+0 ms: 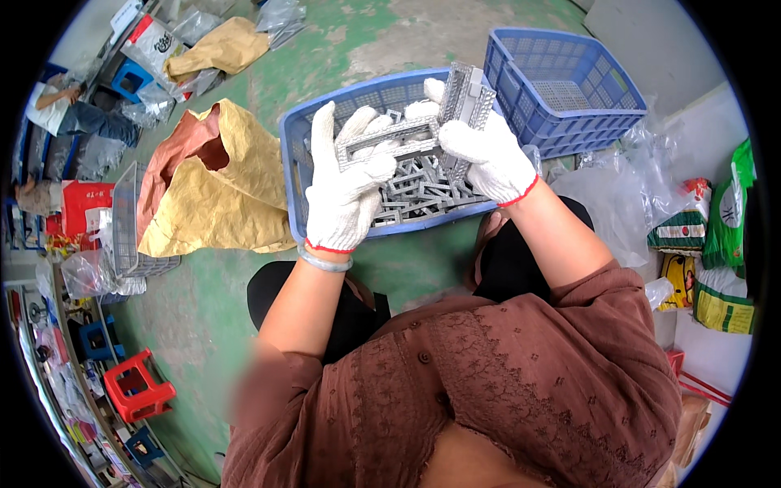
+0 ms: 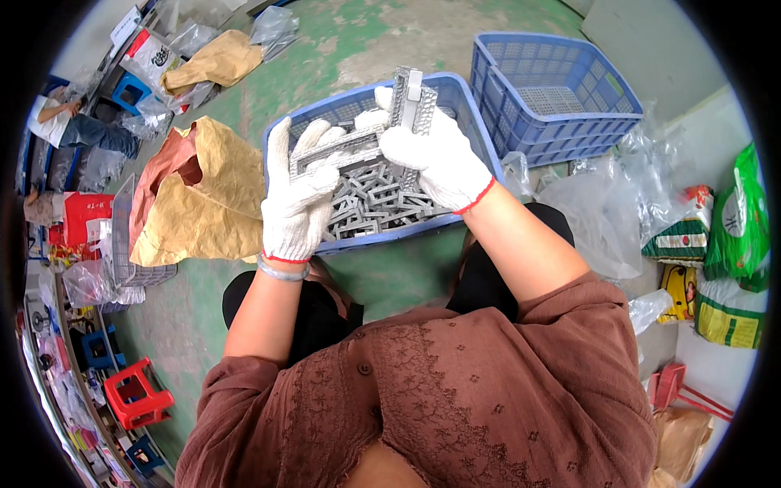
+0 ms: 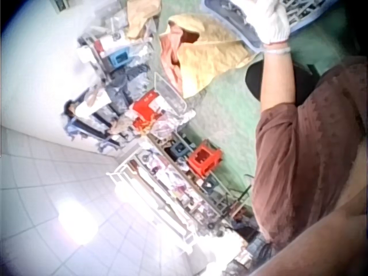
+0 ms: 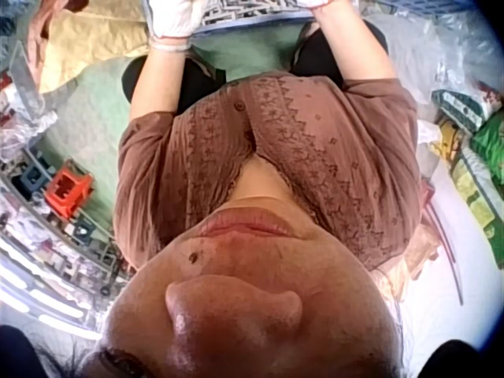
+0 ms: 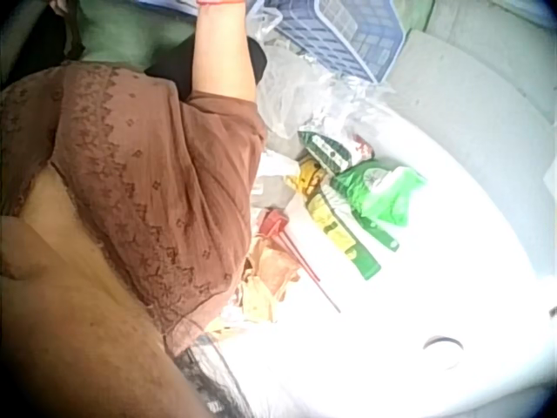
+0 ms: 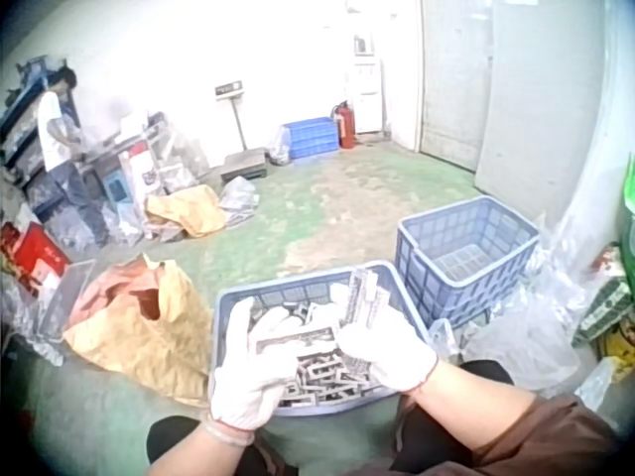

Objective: The person sits on the floor and sorts small metal parts from a blue crate into a plastic bag. They pick up handfuls of parts, inspect them, and transfer them into the bag.

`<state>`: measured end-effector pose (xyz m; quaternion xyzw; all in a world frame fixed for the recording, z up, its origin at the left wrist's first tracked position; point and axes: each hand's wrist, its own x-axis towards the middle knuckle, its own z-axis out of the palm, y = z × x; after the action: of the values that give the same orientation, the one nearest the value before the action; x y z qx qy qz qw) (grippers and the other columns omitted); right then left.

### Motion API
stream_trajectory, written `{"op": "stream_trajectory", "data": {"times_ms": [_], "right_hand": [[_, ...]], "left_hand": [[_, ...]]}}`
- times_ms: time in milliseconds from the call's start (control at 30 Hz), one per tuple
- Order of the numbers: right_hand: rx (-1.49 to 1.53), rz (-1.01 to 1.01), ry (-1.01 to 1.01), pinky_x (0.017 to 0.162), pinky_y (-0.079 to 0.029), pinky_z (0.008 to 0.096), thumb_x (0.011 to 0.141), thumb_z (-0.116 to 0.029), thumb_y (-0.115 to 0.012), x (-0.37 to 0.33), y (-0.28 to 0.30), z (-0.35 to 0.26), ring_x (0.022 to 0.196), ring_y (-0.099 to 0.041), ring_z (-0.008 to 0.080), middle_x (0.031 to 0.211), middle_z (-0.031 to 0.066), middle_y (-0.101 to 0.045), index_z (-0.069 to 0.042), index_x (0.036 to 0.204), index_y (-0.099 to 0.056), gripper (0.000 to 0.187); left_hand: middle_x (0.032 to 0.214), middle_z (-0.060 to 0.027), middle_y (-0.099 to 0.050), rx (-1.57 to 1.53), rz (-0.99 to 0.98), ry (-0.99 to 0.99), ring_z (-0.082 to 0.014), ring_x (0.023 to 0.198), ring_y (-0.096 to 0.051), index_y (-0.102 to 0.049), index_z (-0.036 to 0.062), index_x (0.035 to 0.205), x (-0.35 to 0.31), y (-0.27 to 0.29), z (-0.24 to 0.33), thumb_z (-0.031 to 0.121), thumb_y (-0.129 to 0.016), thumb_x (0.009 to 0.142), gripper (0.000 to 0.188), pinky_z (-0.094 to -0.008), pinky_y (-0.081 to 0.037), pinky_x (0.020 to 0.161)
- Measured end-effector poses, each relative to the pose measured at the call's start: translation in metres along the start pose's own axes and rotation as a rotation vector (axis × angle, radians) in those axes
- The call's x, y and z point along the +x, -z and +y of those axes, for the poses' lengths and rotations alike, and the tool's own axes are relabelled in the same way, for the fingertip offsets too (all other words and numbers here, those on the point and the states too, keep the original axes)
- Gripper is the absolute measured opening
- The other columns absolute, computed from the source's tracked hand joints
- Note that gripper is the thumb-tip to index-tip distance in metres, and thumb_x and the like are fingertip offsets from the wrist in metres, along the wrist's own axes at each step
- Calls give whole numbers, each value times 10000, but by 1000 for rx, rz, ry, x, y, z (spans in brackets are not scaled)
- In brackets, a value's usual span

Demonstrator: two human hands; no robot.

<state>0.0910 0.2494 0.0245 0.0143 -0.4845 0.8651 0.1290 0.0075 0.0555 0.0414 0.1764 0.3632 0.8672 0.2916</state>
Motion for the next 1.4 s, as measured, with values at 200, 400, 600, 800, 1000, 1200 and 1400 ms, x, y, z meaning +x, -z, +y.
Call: {"op": "stream_trajectory", "data": {"times_ms": [200, 400, 600, 800, 1000, 1200, 1400], "right_hand": [[-39, -37, -85, 1040, -478, 393, 895, -167, -747, -3, -8, 8, 1187, -615, 243, 1306, 146, -622, 18, 1498, -368, 735], [-187, -146, -354, 833, -535, 291, 833, -224, -788, -1, -10, -5, 969, -652, 147, 1220, 100, -655, 1, 1443, -469, 724], [-211, -219, -373, 660, -584, 296, 844, -179, -776, -2, -10, 1, 776, -659, 141, 939, 58, -659, 7, 1223, -578, 467], [-227, -344, -530, 636, -589, 287, 861, -355, -767, -3, -14, -10, 792, -688, 157, 918, 86, -683, 10, 1187, -622, 511], [39, -339, -613, 629, -621, 366, 974, -401, -620, 0, -8, -3, 818, -716, 245, 1046, 178, -687, 31, 1220, -594, 497], [276, -87, -546, 590, -518, 379, 1019, -319, -539, 4, 3, -10, 800, -701, 366, 1043, 304, -676, 0, 1234, -562, 386], [343, -39, -477, 701, -556, 397, 994, -183, -580, 2, 4, -11, 855, -684, 343, 1035, 287, -661, 7, 1223, -548, 300]], "left_hand": [[1192, -203, -581, -217, 154, 41, -361, 1148, -596, -337, 34, 1450, 8, 10, 0, -16, -548, 924, 569, -513, -486, 1043], [981, -165, -641, -277, 95, 75, -332, 972, -657, -531, 14, 1295, 17, 35, 3, 43, -562, 961, 336, -526, -544, 946], [919, -100, -697, 463, 31, 118, -141, 792, -672, -593, -56, 1270, 13, 0, 29, 100, -723, 901, 421, -257, -531, 734], [1058, -91, -686, 718, -185, 190, -140, 918, -659, -564, -16, 1349, 8, 14, 23, 39, -694, 889, 481, -281, -545, 815], [1110, -91, -670, 653, -158, 208, -161, 1006, -656, -590, -33, 1257, 8, 21, 22, 51, -642, 930, 342, -297, -539, 884], [1069, -133, -680, 519, -41, 96, -220, 919, -696, -572, -39, 1251, 6, 22, 17, 43, -627, 937, 330, -346, -590, 817], [1035, -139, -681, 529, 74, -21, -240, 865, -705, -562, -32, 1235, 7, 25, 11, 33, -617, 943, 304, -358, -597, 773]]}}
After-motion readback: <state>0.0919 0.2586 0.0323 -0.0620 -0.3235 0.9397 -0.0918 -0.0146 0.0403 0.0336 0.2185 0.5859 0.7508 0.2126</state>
